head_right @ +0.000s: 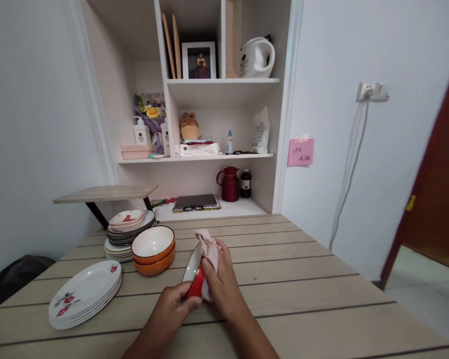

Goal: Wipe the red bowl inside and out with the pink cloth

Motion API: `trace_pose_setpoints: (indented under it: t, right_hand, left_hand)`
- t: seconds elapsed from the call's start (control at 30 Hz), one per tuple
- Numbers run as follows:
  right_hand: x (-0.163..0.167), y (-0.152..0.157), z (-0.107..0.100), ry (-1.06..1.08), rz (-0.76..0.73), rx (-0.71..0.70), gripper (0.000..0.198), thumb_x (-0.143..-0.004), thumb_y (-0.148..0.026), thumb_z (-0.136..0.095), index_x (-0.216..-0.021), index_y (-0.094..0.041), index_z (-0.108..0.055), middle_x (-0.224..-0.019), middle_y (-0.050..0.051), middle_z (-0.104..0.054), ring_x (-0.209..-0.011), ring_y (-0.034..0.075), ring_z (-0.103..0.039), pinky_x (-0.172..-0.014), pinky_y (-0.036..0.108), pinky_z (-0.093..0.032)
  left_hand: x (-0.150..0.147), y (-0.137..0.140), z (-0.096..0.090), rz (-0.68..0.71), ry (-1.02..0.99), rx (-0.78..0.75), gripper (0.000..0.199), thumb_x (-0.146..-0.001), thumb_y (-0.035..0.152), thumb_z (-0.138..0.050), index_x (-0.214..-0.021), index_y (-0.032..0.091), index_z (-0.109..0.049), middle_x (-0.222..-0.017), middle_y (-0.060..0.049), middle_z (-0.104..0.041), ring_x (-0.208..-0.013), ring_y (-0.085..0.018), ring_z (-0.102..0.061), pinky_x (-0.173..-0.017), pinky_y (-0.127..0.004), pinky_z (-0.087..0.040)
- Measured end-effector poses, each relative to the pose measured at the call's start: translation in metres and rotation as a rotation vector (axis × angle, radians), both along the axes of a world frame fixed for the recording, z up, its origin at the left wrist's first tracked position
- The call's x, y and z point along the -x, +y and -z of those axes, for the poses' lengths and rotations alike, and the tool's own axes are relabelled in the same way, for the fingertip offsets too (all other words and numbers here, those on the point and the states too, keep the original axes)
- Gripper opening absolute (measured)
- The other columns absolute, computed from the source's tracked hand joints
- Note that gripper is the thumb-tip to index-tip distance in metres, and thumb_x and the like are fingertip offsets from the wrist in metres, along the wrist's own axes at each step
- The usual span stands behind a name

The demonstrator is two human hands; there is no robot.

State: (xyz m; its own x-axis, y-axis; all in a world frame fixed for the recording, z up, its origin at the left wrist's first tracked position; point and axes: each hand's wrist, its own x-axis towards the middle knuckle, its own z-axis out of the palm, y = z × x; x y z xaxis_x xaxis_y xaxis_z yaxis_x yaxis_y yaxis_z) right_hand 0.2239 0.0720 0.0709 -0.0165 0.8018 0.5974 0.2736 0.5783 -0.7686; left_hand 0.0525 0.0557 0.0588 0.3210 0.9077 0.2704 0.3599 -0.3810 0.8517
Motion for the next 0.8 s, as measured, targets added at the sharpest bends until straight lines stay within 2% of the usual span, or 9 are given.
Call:
trace_pose_setpoints:
  t: [0.13,0.2,0.3,0.37,0.43,0.53,0.6,0.67,0.8]
  right_hand:
    - [-0.001,0.000,-0.005,0.036,-0.009,0.021,0.051,-0.105,-0.051,-0.043,-0.150,-0.029,-0.056,-0.148,0.010,-0.059,-0.141,0.030,-0.050,-0.124,0.049,-0.033]
    - [-0.002,-0.001,-0.008,0.044,-0.009,0.024,0.053,-0.105,-0.054,-0.043,-0.149,-0.029,-0.058,-0.149,0.010,-0.059,-0.142,0.030,-0.049,-0.124,0.050,-0.031]
    - [-0.003,0.000,-0.008,0.059,-0.020,0.046,0.055,-0.104,-0.060,-0.041,-0.146,-0.031,-0.061,-0.149,0.009,-0.060,-0.143,0.031,-0.050,-0.125,0.051,-0.030]
    - [-0.003,0.003,-0.005,0.096,-0.021,0.073,0.055,-0.103,-0.062,-0.042,-0.143,-0.031,-0.063,-0.146,0.009,-0.062,-0.140,0.032,-0.053,-0.123,0.052,-0.034]
    - [-0.003,0.006,0.001,0.144,-0.003,0.109,0.056,-0.102,-0.064,-0.043,-0.143,-0.031,-0.063,-0.145,0.011,-0.063,-0.139,0.033,-0.054,-0.120,0.054,-0.038]
    - [-0.003,0.008,0.009,0.206,0.043,0.132,0.059,-0.100,-0.066,-0.045,-0.145,-0.032,-0.060,-0.156,0.012,-0.052,-0.145,0.034,-0.047,-0.120,0.056,-0.039]
    - [-0.004,0.005,0.011,0.227,0.017,0.122,0.058,-0.100,-0.066,-0.045,-0.148,-0.035,-0.057,-0.165,0.009,-0.041,-0.151,0.033,-0.041,-0.121,0.056,-0.038]
    - [-0.005,0.002,0.009,0.223,-0.066,0.122,0.057,-0.099,-0.065,-0.048,-0.150,-0.039,-0.054,-0.171,0.006,-0.032,-0.155,0.032,-0.036,-0.123,0.056,-0.034]
    - [-0.008,0.000,0.005,0.144,-0.150,0.097,0.057,-0.096,-0.060,-0.058,-0.148,-0.036,-0.058,-0.169,0.006,-0.036,-0.156,0.032,-0.033,-0.127,0.054,-0.026]
  left_hand:
    - [0.002,0.000,0.000,-0.004,0.030,-0.010,0.016,-0.081,0.031,-0.063,-0.080,0.019,-0.073,-0.078,-0.004,-0.073,-0.074,-0.022,-0.060,-0.072,-0.028,-0.046]
    - [0.006,0.000,0.000,-0.018,0.070,-0.056,0.024,-0.075,0.025,-0.070,-0.097,0.021,-0.079,-0.104,-0.009,-0.078,-0.097,-0.028,-0.066,-0.091,-0.034,-0.049]
    - [0.013,0.002,0.004,-0.089,0.198,-0.133,0.069,-0.061,0.010,-0.077,-0.128,0.025,-0.074,-0.153,-0.012,-0.058,-0.143,-0.037,-0.046,-0.119,-0.047,-0.032]
    - [0.016,0.005,0.006,-0.132,0.265,-0.162,0.068,-0.061,0.005,-0.074,-0.126,0.026,-0.075,-0.161,-0.011,-0.048,-0.150,-0.037,-0.038,-0.123,-0.052,-0.028]
    - [0.017,0.007,0.007,-0.115,0.279,-0.195,0.047,-0.068,0.005,-0.070,-0.109,0.026,-0.080,-0.152,-0.011,-0.059,-0.144,-0.035,-0.048,-0.123,-0.052,-0.028]
    - [0.016,0.008,0.004,-0.049,0.228,-0.206,0.021,-0.076,0.011,-0.067,-0.087,0.026,-0.078,-0.114,-0.008,-0.078,-0.117,-0.031,-0.065,-0.114,-0.046,-0.038]
    - [0.014,0.006,0.002,-0.055,0.177,-0.160,0.008,-0.078,0.018,-0.067,-0.079,0.024,-0.073,-0.092,-0.006,-0.077,-0.095,-0.028,-0.068,-0.094,-0.037,-0.047]
    - [0.012,0.004,0.001,-0.080,0.146,-0.119,0.007,-0.079,0.024,-0.066,-0.071,0.023,-0.065,-0.080,-0.004,-0.072,-0.079,-0.024,-0.063,-0.076,-0.031,-0.046]
    - [0.010,-0.001,0.000,-0.089,0.112,-0.104,0.015,-0.080,0.028,-0.063,-0.068,0.023,-0.055,-0.072,0.000,-0.064,-0.071,-0.020,-0.054,-0.068,-0.027,-0.038]
